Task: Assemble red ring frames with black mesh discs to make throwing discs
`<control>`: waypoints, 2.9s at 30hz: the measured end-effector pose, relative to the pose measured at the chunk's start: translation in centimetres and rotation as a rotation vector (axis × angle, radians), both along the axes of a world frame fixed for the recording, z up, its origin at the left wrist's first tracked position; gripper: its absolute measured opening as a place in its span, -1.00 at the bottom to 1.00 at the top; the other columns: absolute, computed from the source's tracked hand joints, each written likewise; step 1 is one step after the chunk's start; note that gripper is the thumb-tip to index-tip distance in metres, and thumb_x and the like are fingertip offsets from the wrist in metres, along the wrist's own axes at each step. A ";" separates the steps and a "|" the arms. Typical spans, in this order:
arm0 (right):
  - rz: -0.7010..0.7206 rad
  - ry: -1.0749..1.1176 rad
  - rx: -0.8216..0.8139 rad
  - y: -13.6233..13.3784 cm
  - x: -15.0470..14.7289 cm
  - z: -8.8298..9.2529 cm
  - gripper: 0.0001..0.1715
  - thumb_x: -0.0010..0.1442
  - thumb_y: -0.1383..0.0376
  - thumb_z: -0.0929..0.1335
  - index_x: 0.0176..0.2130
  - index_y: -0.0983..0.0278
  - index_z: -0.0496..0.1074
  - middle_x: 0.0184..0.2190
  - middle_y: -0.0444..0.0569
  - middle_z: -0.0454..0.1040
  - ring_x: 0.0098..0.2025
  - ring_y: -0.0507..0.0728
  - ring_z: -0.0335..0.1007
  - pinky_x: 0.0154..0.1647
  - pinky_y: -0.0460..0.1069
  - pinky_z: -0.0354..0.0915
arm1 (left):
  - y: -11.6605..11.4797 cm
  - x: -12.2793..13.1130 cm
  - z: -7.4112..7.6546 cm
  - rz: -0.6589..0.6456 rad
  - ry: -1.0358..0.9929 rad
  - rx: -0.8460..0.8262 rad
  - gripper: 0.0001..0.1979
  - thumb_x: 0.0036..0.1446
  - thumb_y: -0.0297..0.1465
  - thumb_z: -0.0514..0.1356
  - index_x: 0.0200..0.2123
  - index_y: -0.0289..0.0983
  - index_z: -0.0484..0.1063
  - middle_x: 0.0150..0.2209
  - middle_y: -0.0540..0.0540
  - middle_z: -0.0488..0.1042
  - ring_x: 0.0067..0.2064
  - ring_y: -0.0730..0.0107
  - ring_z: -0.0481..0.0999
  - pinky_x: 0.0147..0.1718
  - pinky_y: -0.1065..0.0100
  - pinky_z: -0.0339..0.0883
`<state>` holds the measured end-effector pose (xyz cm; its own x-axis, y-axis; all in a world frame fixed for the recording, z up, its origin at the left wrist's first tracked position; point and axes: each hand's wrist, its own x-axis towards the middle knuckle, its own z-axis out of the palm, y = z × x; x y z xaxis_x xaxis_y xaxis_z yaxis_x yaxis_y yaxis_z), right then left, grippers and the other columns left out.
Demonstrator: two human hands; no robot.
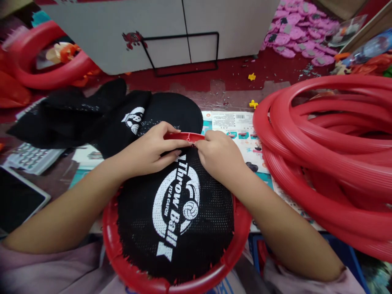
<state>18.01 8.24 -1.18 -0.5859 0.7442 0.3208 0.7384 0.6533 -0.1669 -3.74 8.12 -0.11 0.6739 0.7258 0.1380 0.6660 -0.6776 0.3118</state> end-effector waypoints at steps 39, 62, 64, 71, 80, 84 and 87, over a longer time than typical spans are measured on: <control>-0.138 0.044 -0.466 -2.3 -0.3 3.3 -0.84 0.22 0.33 0.33 -0.30 0.29 0.52 -0.33 -0.02 0.58 -0.29 0.13 0.46 -0.27 -0.02 0.21 | -2.0 -2.4 3.5 0.219 0.342 -0.014 -0.52 0.18 -0.27 0.13 0.16 -0.23 0.24 -0.19 -0.20 0.39 -0.15 0.01 0.42 -0.14 -0.02 0.37; 0.188 0.094 0.042 -2.0 0.0 0.8 -0.67 0.25 0.42 0.24 -0.20 0.29 0.59 -0.47 0.02 0.43 -0.38 0.14 0.23 -0.31 0.02 0.17 | 0.5 0.3 0.8 0.137 -0.280 -0.063 -0.84 0.10 -0.46 0.14 -0.50 -0.33 0.44 -0.34 -0.11 0.53 -0.19 0.32 0.56 -0.25 0.35 0.38; 0.178 0.051 0.063 -2.0 0.0 0.9 -0.68 0.24 0.42 0.25 -0.19 0.32 0.58 -0.47 0.03 0.41 -0.38 0.15 0.21 -0.31 0.03 0.16 | 0.6 0.3 0.5 0.134 -0.282 -0.028 -0.86 0.10 -0.48 0.15 -0.49 -0.34 0.43 -0.33 -0.13 0.53 -0.21 0.32 0.56 -0.25 0.35 0.37; 0.158 -0.014 0.099 -2.0 -0.1 0.9 -0.70 0.23 0.42 0.26 -0.16 0.30 0.57 -0.48 0.01 0.38 -0.39 0.15 0.15 -0.33 0.02 0.11 | 0.8 0.4 -0.1 0.151 -0.285 0.006 -0.87 0.07 -0.50 0.15 -0.51 -0.34 0.41 -0.35 -0.12 0.53 -0.24 0.32 0.55 -0.27 0.33 0.38; 0.166 -0.008 0.052 -2.0 0.0 1.0 -0.67 0.24 0.44 0.23 -0.13 0.36 0.54 -0.44 0.04 0.43 -0.37 0.18 0.26 -0.31 0.03 0.16 | 0.8 0.4 -0.2 0.198 -0.334 -0.090 -0.88 0.03 -0.50 0.16 -0.53 -0.33 0.41 -0.35 -0.08 0.46 -0.22 0.34 0.51 -0.23 0.33 0.36; 0.101 0.114 -0.016 -1.4 0.3 1.2 -0.61 0.22 0.47 0.21 0.02 0.43 0.42 -0.34 0.05 0.51 -0.31 0.18 0.34 -0.24 0.03 0.23 | 0.4 0.3 0.1 0.122 -0.266 -0.047 -0.83 0.09 -0.47 0.12 -0.25 -0.39 0.44 -0.27 -0.14 0.42 -0.22 0.31 0.44 -0.20 0.26 0.35; 0.060 0.208 -0.052 -0.7 0.5 0.9 -0.60 0.21 0.47 0.23 0.04 0.44 0.36 -0.27 0.05 0.53 -0.29 0.16 0.37 -0.20 0.02 0.27 | 0.1 0.3 0.3 0.025 -0.200 -0.044 -0.66 0.12 -0.47 0.10 -0.02 -0.42 0.39 -0.21 -0.18 0.36 -0.18 0.26 0.40 -0.15 0.21 0.35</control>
